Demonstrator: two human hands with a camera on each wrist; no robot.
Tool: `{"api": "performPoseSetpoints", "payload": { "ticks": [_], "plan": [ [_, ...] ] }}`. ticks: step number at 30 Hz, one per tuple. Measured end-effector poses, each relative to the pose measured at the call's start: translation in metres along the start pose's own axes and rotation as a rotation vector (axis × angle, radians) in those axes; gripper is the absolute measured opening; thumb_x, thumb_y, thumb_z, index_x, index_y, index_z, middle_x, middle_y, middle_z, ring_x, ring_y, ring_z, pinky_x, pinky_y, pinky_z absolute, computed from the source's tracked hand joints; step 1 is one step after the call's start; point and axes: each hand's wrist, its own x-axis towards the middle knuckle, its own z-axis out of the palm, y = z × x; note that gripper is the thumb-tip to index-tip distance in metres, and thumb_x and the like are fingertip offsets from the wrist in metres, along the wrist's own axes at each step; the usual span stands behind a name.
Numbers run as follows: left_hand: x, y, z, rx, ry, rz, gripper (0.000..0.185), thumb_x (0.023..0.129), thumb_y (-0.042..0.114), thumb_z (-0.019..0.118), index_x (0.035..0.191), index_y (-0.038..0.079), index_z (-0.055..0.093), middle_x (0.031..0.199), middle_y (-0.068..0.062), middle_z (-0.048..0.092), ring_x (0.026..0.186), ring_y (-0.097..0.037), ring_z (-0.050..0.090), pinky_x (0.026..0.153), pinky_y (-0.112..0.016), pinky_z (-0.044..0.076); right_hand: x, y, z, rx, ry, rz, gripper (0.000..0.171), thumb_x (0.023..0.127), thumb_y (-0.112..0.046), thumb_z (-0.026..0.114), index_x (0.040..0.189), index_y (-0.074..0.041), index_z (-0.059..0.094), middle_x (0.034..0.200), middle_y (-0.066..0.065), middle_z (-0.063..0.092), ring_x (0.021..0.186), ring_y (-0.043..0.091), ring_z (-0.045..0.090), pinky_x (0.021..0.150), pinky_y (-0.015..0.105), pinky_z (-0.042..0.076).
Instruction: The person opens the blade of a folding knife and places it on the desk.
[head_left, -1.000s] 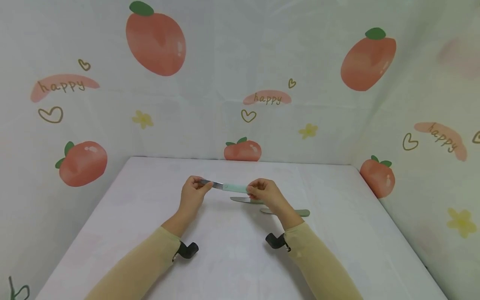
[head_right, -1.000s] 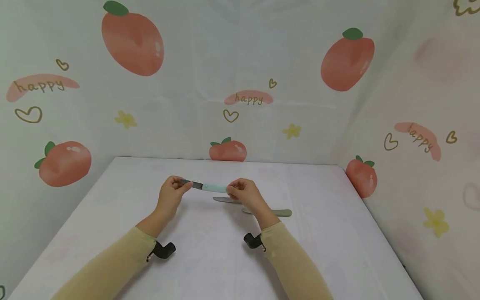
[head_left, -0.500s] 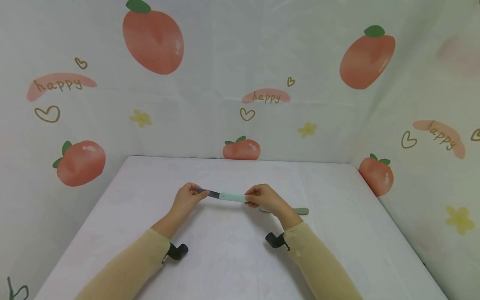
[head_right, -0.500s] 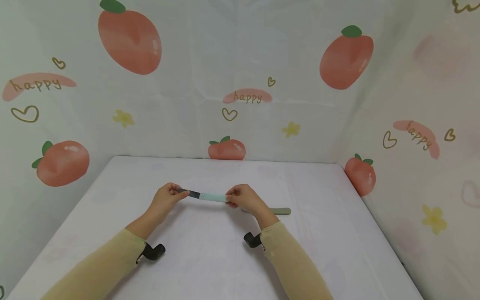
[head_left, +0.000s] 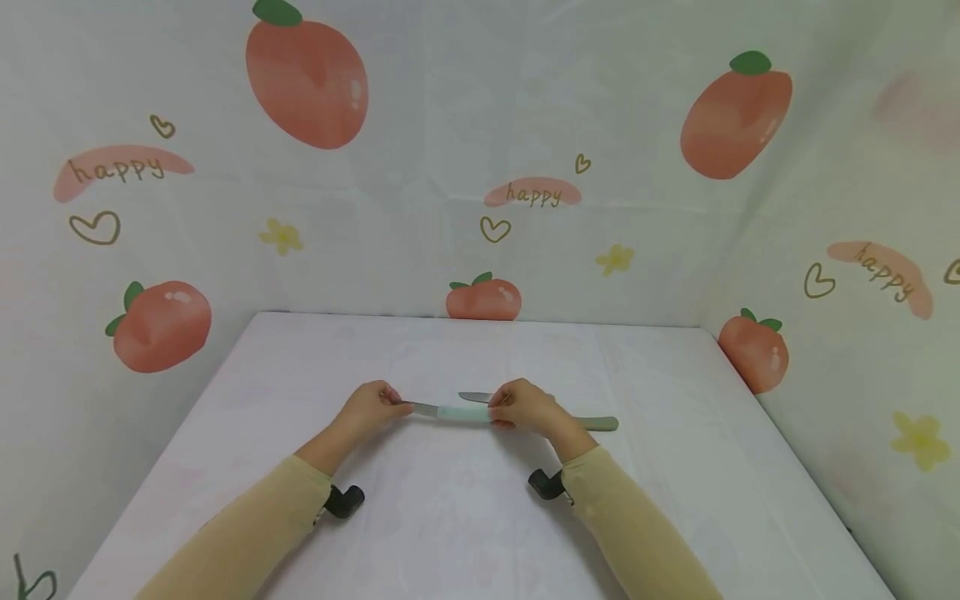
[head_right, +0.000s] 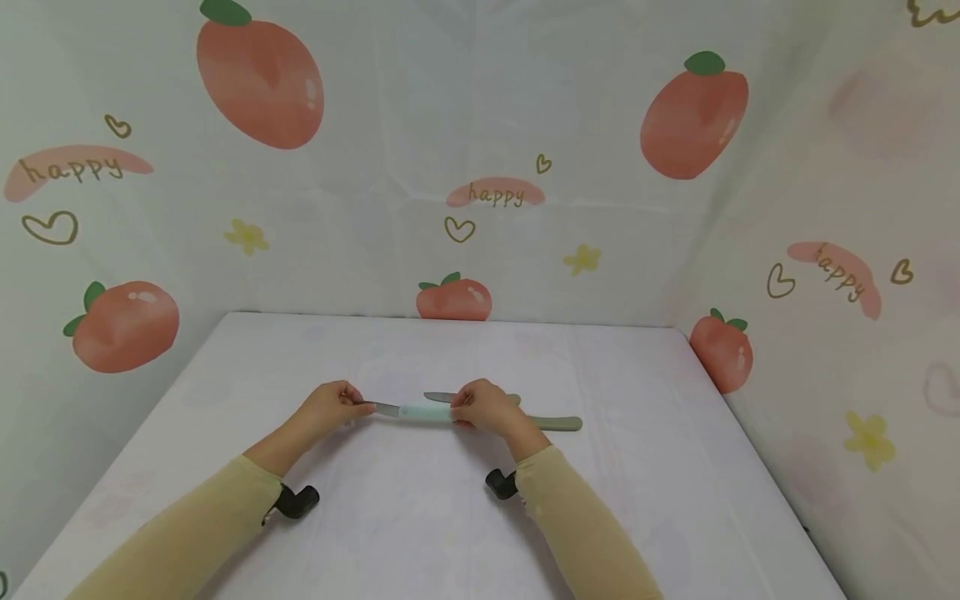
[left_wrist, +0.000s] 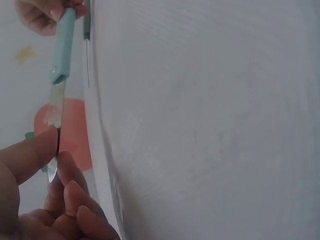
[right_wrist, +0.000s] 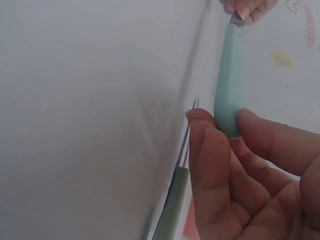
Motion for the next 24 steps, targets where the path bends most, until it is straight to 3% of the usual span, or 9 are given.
{"api": "performPoseSetpoints", "payload": {
  "ticks": [9, 17, 24],
  "plan": [
    [0.004, -0.003, -0.006, 0.169, -0.047, -0.039, 0.031, 0.088, 0.030, 0.077, 0.092, 0.003, 0.065, 0.090, -0.007, 0.062, 0.082, -0.022, 0.053, 0.069, -0.032, 0.045, 0.002, -0.002, 0.004, -0.090, 0.020, 0.003, 0.007, 0.090, -0.011, 0.075, 0.087, -0.006, 0.071, 0.067, -0.001, 0.065, 0.062, 0.009, 0.057, 0.058, 0.021, 0.044],
    [0.011, -0.001, -0.008, 0.298, -0.074, -0.017, 0.034, 0.088, 0.033, 0.077, 0.091, 0.000, 0.070, 0.091, -0.007, 0.066, 0.080, -0.022, 0.055, 0.070, -0.034, 0.048, 0.006, -0.006, 0.006, -0.205, 0.064, 0.050, 0.013, 0.090, -0.016, 0.076, 0.081, -0.008, 0.070, 0.067, -0.001, 0.064, 0.062, 0.011, 0.055, 0.059, 0.023, 0.043],
    [0.013, -0.001, -0.007, 0.349, -0.067, -0.029, 0.044, 0.087, 0.036, 0.076, 0.097, -0.006, 0.068, 0.091, -0.011, 0.066, 0.080, -0.024, 0.057, 0.072, -0.038, 0.050, 0.007, -0.010, 0.009, -0.272, 0.089, 0.062, 0.016, 0.089, -0.015, 0.076, 0.077, -0.008, 0.069, 0.063, -0.001, 0.063, 0.060, 0.012, 0.053, 0.059, 0.024, 0.042]
  ]
}}
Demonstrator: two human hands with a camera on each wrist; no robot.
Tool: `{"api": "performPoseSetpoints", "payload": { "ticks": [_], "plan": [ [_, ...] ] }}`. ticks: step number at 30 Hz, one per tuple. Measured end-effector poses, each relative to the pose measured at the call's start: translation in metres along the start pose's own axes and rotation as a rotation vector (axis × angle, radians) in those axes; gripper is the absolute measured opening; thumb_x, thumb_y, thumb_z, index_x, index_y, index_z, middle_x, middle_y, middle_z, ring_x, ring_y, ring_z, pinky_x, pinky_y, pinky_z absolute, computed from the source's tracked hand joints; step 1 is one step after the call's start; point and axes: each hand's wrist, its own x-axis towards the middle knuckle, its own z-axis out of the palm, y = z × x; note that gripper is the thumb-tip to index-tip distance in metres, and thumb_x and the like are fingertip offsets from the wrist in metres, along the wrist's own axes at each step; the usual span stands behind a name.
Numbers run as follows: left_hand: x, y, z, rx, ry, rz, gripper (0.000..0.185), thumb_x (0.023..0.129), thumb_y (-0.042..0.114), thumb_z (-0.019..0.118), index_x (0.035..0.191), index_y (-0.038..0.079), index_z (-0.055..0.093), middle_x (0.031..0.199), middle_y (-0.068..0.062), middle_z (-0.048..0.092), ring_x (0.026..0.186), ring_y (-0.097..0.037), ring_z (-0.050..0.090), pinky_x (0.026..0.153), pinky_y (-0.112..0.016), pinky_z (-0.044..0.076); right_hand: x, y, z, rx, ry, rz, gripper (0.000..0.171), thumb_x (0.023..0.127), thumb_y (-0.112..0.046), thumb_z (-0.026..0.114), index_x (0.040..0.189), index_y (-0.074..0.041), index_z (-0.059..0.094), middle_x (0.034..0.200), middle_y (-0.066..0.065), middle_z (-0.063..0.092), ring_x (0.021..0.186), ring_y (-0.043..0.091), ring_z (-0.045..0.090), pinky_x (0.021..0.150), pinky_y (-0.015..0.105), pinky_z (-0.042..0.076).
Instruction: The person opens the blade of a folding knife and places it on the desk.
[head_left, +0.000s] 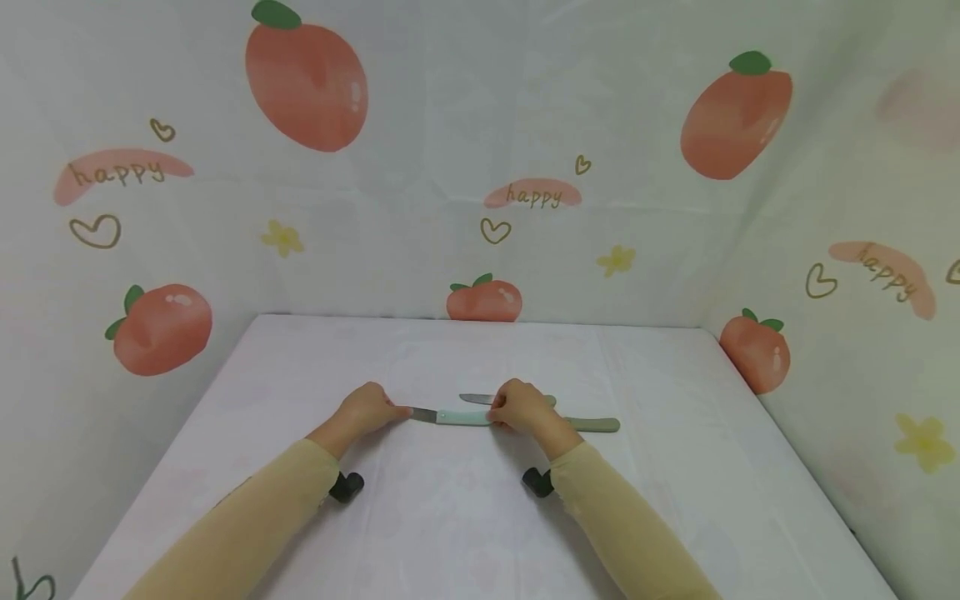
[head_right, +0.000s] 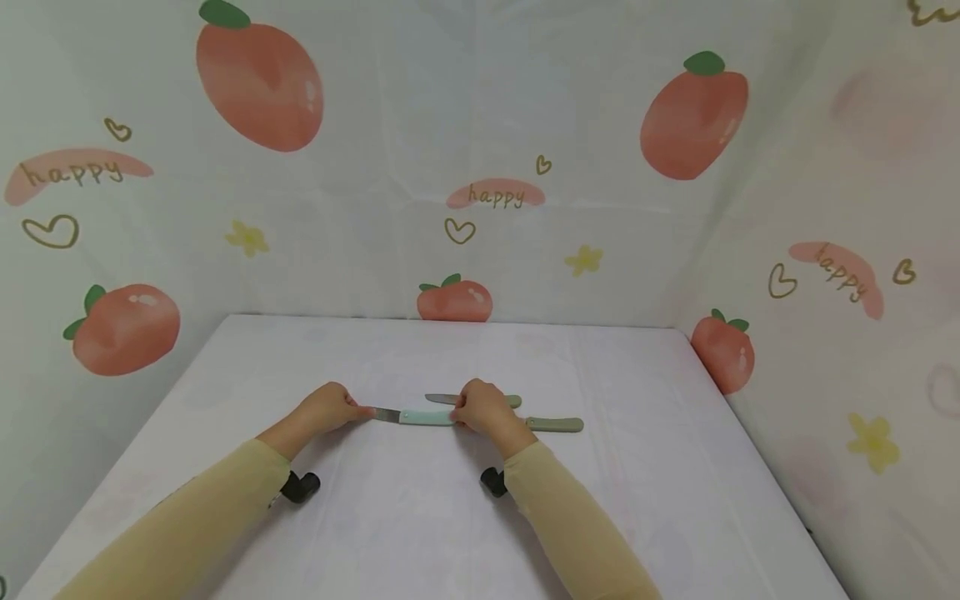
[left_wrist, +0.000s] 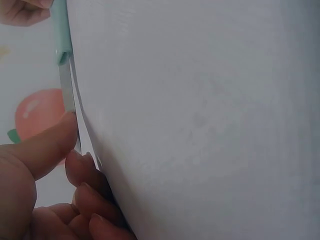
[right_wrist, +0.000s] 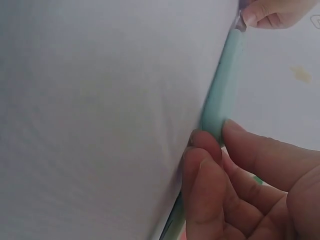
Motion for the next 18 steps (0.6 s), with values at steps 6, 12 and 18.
{"api": "performPoseSetpoints", "payload": {
  "ticks": [6, 12, 18],
  "plan": [
    [0.000, 0.002, -0.001, 0.028, 0.009, -0.009, 0.047, 0.088, 0.037, 0.076, 0.098, -0.007, 0.065, 0.090, -0.011, 0.065, 0.078, -0.023, 0.055, 0.070, -0.036, 0.049, 0.001, 0.001, 0.001, 0.009, 0.019, 0.015, 0.014, 0.089, -0.014, 0.076, 0.078, -0.008, 0.069, 0.065, -0.001, 0.063, 0.062, 0.013, 0.054, 0.059, 0.025, 0.043],
    [-0.004, -0.003, 0.001, 0.027, 0.032, -0.008, 0.044, 0.089, 0.038, 0.075, 0.095, -0.005, 0.066, 0.087, -0.010, 0.065, 0.076, -0.022, 0.056, 0.068, -0.036, 0.049, -0.004, 0.004, -0.005, 0.034, 0.054, -0.010, 0.010, 0.090, -0.015, 0.075, 0.084, -0.008, 0.072, 0.070, -0.002, 0.066, 0.065, 0.013, 0.057, 0.061, 0.026, 0.046],
    [-0.012, -0.005, -0.002, -0.002, 0.100, -0.017, 0.039, 0.090, 0.039, 0.074, 0.093, 0.001, 0.066, 0.088, -0.008, 0.065, 0.079, -0.024, 0.058, 0.069, -0.037, 0.049, -0.017, 0.006, -0.021, 0.068, 0.105, -0.050, 0.010, 0.093, -0.016, 0.073, 0.090, -0.006, 0.072, 0.076, -0.001, 0.067, 0.068, 0.012, 0.061, 0.065, 0.030, 0.050]
  ]
}}
